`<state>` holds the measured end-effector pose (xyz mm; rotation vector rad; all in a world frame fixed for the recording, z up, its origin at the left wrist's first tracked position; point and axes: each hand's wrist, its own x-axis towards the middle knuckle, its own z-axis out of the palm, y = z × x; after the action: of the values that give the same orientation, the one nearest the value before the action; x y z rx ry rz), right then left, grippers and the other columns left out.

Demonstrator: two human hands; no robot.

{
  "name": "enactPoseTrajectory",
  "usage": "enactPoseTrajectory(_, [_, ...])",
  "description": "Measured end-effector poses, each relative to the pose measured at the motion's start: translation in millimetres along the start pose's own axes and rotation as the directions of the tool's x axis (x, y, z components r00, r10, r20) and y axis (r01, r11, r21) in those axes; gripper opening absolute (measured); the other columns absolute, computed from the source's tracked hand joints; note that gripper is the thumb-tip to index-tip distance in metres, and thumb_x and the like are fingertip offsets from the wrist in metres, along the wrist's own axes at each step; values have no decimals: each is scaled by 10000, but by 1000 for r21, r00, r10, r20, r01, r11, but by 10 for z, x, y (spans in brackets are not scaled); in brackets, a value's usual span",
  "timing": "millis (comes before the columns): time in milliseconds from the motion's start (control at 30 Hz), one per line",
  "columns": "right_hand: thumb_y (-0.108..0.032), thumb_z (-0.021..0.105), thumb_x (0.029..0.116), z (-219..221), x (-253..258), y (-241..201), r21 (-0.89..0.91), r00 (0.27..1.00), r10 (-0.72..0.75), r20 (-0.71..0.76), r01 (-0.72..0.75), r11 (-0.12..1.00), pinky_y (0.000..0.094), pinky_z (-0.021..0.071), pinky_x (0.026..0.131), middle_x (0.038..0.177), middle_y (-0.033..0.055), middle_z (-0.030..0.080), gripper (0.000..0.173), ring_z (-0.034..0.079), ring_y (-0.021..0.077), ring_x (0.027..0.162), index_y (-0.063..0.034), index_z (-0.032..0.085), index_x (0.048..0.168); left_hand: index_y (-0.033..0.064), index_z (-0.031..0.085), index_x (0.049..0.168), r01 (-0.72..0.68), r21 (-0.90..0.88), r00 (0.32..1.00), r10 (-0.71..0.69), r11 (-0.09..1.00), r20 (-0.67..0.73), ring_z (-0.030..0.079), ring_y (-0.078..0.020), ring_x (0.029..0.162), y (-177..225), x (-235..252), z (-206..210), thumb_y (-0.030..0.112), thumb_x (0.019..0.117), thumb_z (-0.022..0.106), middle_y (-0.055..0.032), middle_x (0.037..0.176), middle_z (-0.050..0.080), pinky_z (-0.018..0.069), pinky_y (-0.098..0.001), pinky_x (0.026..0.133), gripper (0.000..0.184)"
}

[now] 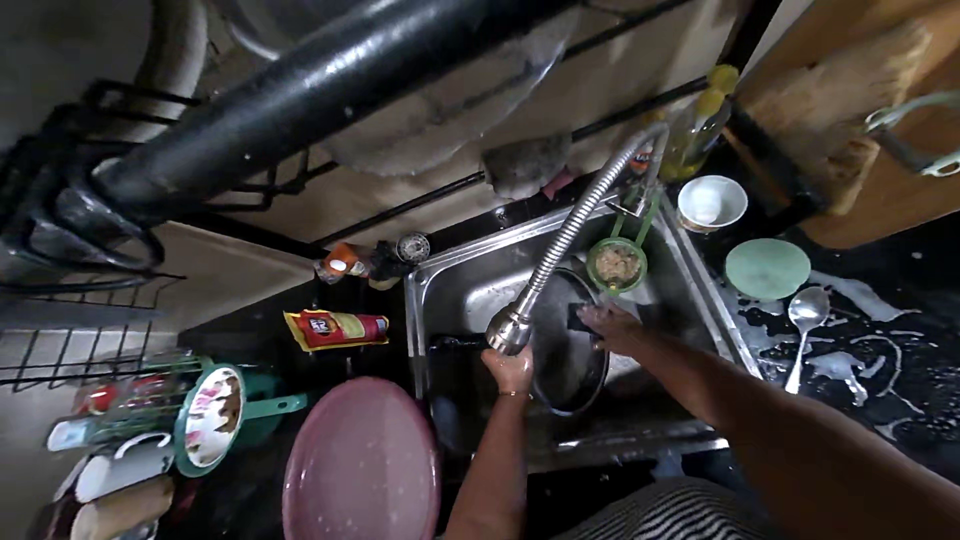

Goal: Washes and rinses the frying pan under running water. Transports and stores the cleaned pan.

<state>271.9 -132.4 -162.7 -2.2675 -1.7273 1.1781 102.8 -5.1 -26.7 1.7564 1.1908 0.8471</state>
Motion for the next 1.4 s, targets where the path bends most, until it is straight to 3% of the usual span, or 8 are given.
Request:
enactPoseTrajectory(133, [-562, 541, 1013, 357, -200, -509, 226, 995, 32, 94, -53, 973, 594, -39, 1269, 1713, 237, 54, 957, -6, 373, 1600, 45, 124, 1623, -143, 585, 1070, -5, -45, 999, 4, 999, -36, 655, -146, 1059, -28, -2, 3, -98, 681, 718, -194, 1072, 690, 524, -273, 955, 414])
enactPoseTrajectory(233, [-374, 400, 1118, 109, -466, -1282, 670, 967, -117, 227, -68, 739, 576, 271, 1218, 1570, 296, 401, 593, 373, 406, 1484, 40, 386, 1542, -160, 565, 1091, 1, -110, 998, -8, 994, -64, 650, -152, 1077, -165, 46, 1, -138, 692, 707, -201, 1093, 681, 528, -267, 960, 424])
enactPoseTrajectory(333, [-52, 539, 1023, -159, -441, -1597, 902, 991, -42, -126, 132, 410, 379, 508, 994, 1186, 193, 683, 248, 647, 228, 1085, 58, 688, 1188, -141, 572, 1041, -8, -140, 996, -4, 990, -84, 654, -148, 1073, -170, 43, 24, -152, 684, 697, -187, 1078, 687, 533, -265, 949, 379])
enactPoseTrajectory(600, [5, 635, 947, 130, -63, -319, 212, 997, 15, 73, -30, 977, 572, 390, 1155, 1513, 276, 454, 402, 438, 452, 1407, 39, 603, 1347, -125, 581, 981, -65, -164, 997, 56, 984, -57, 670, -93, 1060, -105, -64, 57, -103, 685, 703, -144, 1042, 707, 541, -232, 946, 321])
enactPoseTrajectory(800, [-132, 615, 999, 79, -136, -1095, 514, 980, -12, 200, -95, 852, 627, 419, 1090, 1414, 311, 537, 469, 526, 464, 1319, 43, 515, 1423, -118, 585, 1020, 28, -113, 999, -32, 993, -31, 666, -178, 1117, -333, -10, -38, -86, 747, 747, -190, 1106, 700, 542, -308, 986, 319])
enactPoseTrajectory(967, [27, 584, 954, -460, 110, -1389, 719, 941, 5, -339, 256, 646, 432, 405, 1155, 1389, 282, 572, 399, 544, 340, 1325, 99, 565, 1346, -117, 573, 1037, 58, -108, 995, -67, 992, -78, 650, -69, 980, -148, -122, 24, -124, 666, 719, -115, 997, 676, 548, -217, 881, 398])
enactPoseTrajectory(1133, [-19, 610, 966, -393, 649, -892, 680, 911, 301, -283, -31, 732, 431, 350, 1210, 1532, 257, 448, 472, 428, 359, 1446, 33, 525, 1427, -131, 575, 1042, 48, -33, 996, -50, 998, -74, 620, -60, 934, -160, -140, -22, -91, 639, 760, -134, 986, 660, 513, -197, 852, 445])
enactPoseTrajectory(1400, [58, 588, 934, 124, -147, -1164, 362, 955, -292, -57, 292, 885, 564, 439, 1097, 1388, 268, 584, 343, 559, 437, 1295, 73, 650, 1271, -131, 556, 1003, -23, -143, 999, 16, 989, -49, 661, -126, 1072, -238, -84, 22, -122, 639, 687, -153, 1041, 685, 543, -261, 966, 387])
